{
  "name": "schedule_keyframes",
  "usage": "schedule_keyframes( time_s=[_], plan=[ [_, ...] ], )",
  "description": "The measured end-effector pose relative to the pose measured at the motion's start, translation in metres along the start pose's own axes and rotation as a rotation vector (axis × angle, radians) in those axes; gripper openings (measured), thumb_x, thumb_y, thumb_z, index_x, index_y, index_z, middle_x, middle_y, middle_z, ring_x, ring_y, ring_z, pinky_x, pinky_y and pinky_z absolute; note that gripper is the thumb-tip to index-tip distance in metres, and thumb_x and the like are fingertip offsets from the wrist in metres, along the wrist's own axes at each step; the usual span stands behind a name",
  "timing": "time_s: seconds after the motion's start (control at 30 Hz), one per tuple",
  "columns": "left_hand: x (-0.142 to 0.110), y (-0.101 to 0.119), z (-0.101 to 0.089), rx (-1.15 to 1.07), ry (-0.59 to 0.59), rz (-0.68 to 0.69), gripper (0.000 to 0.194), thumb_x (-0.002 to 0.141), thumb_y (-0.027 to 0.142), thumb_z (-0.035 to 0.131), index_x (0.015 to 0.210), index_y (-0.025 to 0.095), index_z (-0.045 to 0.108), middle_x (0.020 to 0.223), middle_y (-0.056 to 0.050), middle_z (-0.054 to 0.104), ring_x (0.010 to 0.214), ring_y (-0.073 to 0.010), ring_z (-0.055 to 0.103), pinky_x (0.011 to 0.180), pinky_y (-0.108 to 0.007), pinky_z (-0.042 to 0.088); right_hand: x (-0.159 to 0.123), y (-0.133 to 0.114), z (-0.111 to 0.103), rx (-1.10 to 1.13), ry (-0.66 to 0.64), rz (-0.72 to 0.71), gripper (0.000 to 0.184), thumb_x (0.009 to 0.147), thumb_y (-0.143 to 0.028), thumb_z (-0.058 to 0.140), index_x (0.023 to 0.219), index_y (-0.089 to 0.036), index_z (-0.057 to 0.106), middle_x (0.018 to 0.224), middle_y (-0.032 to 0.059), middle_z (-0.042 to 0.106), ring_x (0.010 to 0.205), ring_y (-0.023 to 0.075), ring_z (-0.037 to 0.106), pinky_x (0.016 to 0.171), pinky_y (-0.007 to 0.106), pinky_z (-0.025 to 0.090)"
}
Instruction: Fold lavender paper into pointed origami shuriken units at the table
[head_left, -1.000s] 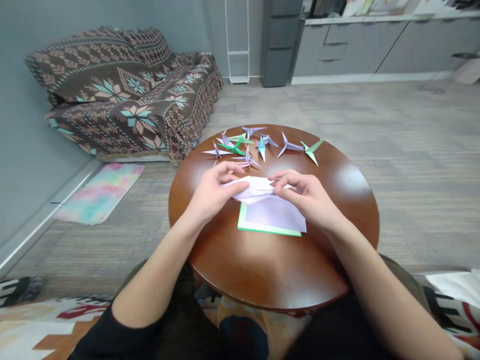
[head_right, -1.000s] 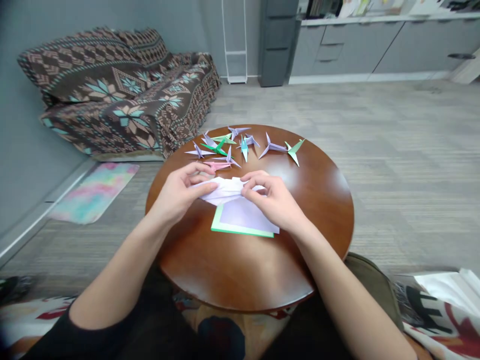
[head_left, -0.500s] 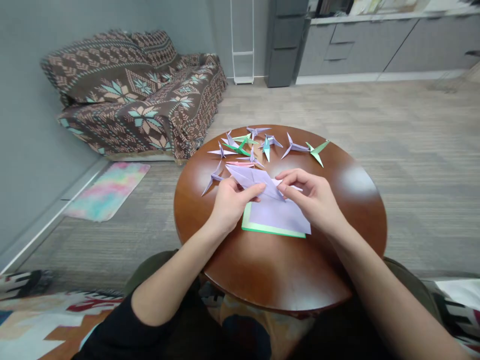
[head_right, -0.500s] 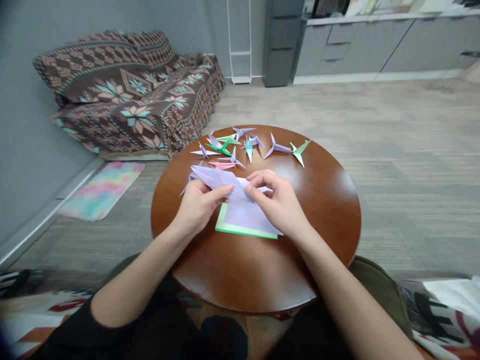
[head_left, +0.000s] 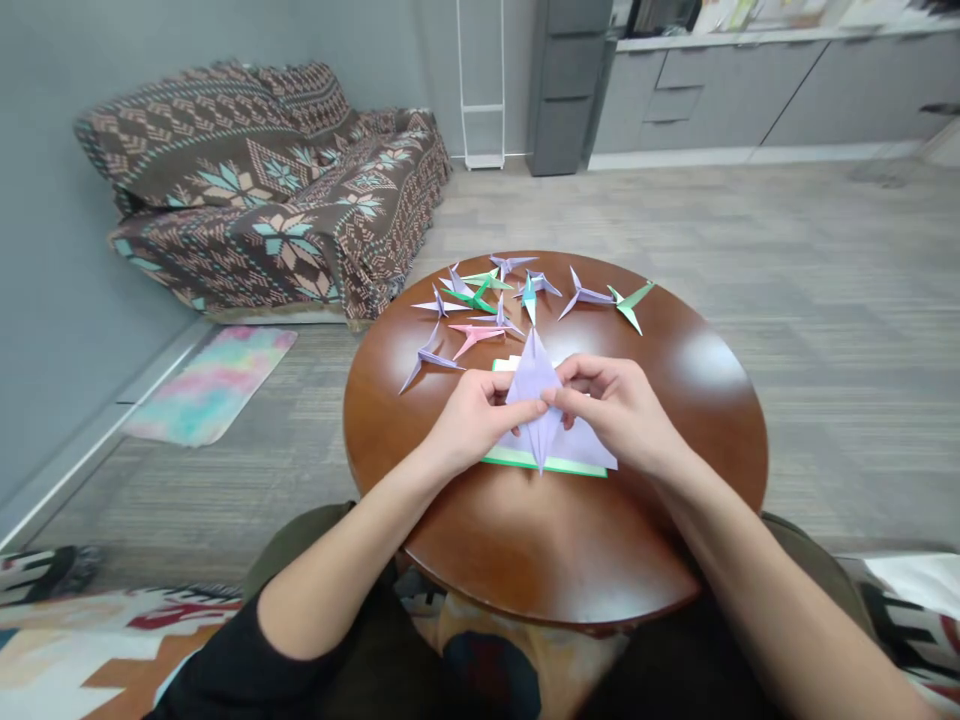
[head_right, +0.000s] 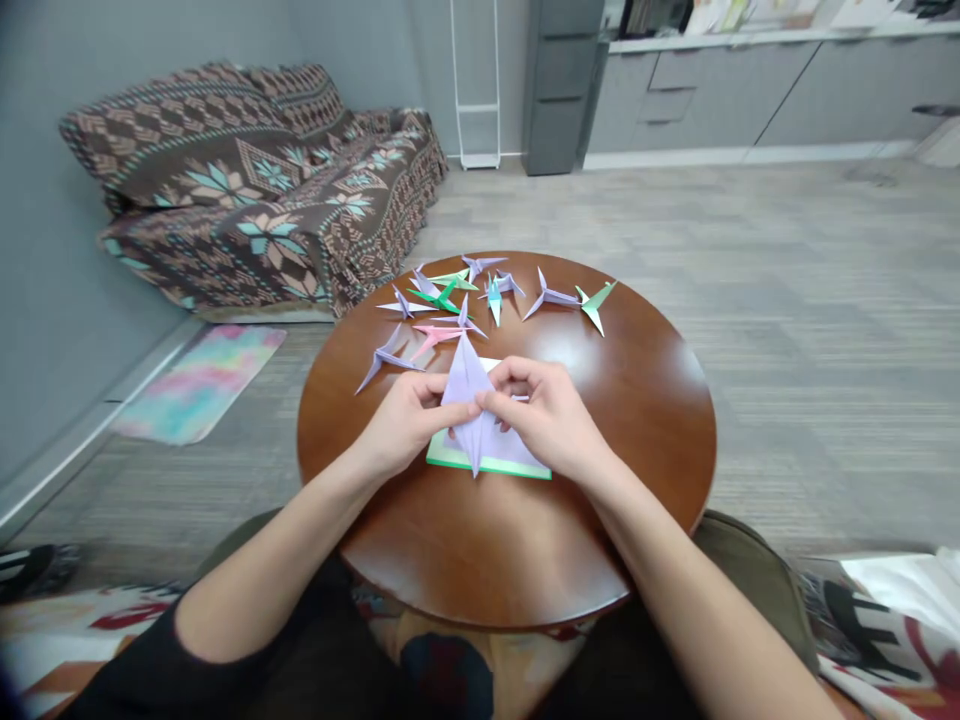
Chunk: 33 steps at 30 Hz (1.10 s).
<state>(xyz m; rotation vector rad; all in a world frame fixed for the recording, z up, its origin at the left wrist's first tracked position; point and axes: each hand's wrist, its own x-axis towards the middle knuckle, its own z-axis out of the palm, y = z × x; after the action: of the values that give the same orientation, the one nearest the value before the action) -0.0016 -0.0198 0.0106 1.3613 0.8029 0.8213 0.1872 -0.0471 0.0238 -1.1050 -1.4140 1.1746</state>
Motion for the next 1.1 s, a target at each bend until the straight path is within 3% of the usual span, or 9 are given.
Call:
schedule_keyframes(
  time_s=[0.13, 0.27, 0.33, 0.43, 0.53, 0.67, 0.83, 0.97, 1.1],
  plan=[
    [0.0, 0.001, 0.001, 0.053, 0.011, -0.026, 0.022, 0.075, 0.036, 0.085, 0.075, 0.015, 0.079, 0.065, -0.001, 0.068, 0.057, -0.0119, 0.053, 0.055, -0.025, 0.041, 0.001, 0.002, 0.0, -0.083, 0.065, -0.043, 0.032, 0.09, -0.033, 0.066, 0.061, -0.02, 0.063, 0.055, -0.0019, 0.058, 0.053, 0.0136, 0.057, 0.055, 0.029, 0.05],
    [0.002, -0.002, 0.001, 0.029, 0.049, 0.015, 0.027, 0.079, 0.041, 0.083, 0.082, 0.015, 0.079, 0.069, -0.001, 0.068, 0.058, -0.0106, 0.051, 0.053, -0.024, 0.039, 0.002, 0.004, 0.0, -0.101, 0.053, -0.052, 0.027, 0.09, -0.042, 0.072, 0.077, -0.019, 0.071, 0.068, 0.0004, 0.067, 0.061, 0.0151, 0.061, 0.058, 0.029, 0.051],
    [0.003, -0.003, 0.001, -0.018, 0.091, 0.044, 0.029, 0.08, 0.041, 0.084, 0.09, 0.015, 0.08, 0.079, -0.003, 0.072, 0.065, -0.0119, 0.057, 0.058, -0.024, 0.046, 0.002, 0.004, 0.001, -0.1, 0.043, -0.096, 0.024, 0.087, -0.042, 0.078, 0.084, -0.02, 0.07, 0.077, 0.0018, 0.07, 0.068, 0.0171, 0.064, 0.062, 0.031, 0.052],
    [0.003, -0.003, 0.004, -0.139, 0.171, 0.055, 0.037, 0.076, 0.034, 0.09, 0.107, 0.017, 0.078, 0.108, -0.007, 0.077, 0.092, -0.0181, 0.07, 0.081, -0.029, 0.058, 0.001, 0.007, 0.0, -0.24, 0.21, -0.294, 0.017, 0.088, -0.032, 0.076, 0.08, -0.023, 0.064, 0.078, 0.0018, 0.068, 0.073, 0.0193, 0.063, 0.07, 0.035, 0.051],
    [0.0, -0.001, 0.01, -0.3, 0.119, 0.008, 0.044, 0.077, 0.033, 0.091, 0.115, 0.018, 0.075, 0.122, -0.01, 0.076, 0.117, -0.0243, 0.071, 0.102, -0.037, 0.057, 0.001, 0.01, -0.001, -0.528, 0.375, -0.518, 0.017, 0.089, -0.021, 0.07, 0.077, -0.025, 0.059, 0.077, 0.0023, 0.065, 0.075, 0.0218, 0.061, 0.074, 0.039, 0.047],
    [-0.001, 0.002, 0.016, -0.509, 0.059, -0.033, 0.033, 0.086, 0.036, 0.083, 0.109, 0.014, 0.076, 0.114, -0.012, 0.079, 0.113, -0.0245, 0.074, 0.108, -0.04, 0.056, -0.001, 0.011, 0.001, -0.8, 0.241, -0.649, 0.013, 0.09, -0.016, 0.065, 0.082, -0.026, 0.064, 0.092, 0.006, 0.071, 0.088, 0.026, 0.064, 0.082, 0.044, 0.047],
    [0.002, 0.004, 0.012, -0.572, 0.15, -0.075, 0.018, 0.091, 0.025, 0.074, 0.105, 0.014, 0.074, 0.108, -0.011, 0.081, 0.106, -0.0226, 0.078, 0.105, -0.04, 0.059, -0.002, 0.009, 0.003, -0.731, 0.206, -0.631, 0.01, 0.091, -0.018, 0.07, 0.093, -0.028, 0.072, 0.136, 0.0114, 0.064, 0.131, 0.0342, 0.059, 0.103, 0.052, 0.05],
    [0.002, 0.004, 0.01, -0.562, 0.16, -0.047, 0.029, 0.092, 0.024, 0.071, 0.119, 0.014, 0.071, 0.114, -0.012, 0.08, 0.108, -0.0236, 0.078, 0.107, -0.041, 0.058, 0.0, 0.009, 0.001, -0.524, 0.181, -0.541, 0.006, 0.09, -0.021, 0.076, 0.09, -0.027, 0.073, 0.116, 0.0087, 0.071, 0.109, 0.0278, 0.069, 0.097, 0.045, 0.055],
    [0.0, 0.003, 0.014, -0.528, 0.225, 0.075, 0.073, 0.089, 0.026, 0.077, 0.155, 0.03, 0.045, 0.132, -0.007, 0.074, 0.109, -0.0208, 0.077, 0.106, -0.041, 0.058, 0.001, 0.009, 0.0, -0.268, 0.176, -0.35, 0.014, 0.084, -0.034, 0.085, 0.085, -0.025, 0.075, 0.101, 0.0053, 0.073, 0.098, 0.0244, 0.071, 0.083, 0.038, 0.06]
  ],
)
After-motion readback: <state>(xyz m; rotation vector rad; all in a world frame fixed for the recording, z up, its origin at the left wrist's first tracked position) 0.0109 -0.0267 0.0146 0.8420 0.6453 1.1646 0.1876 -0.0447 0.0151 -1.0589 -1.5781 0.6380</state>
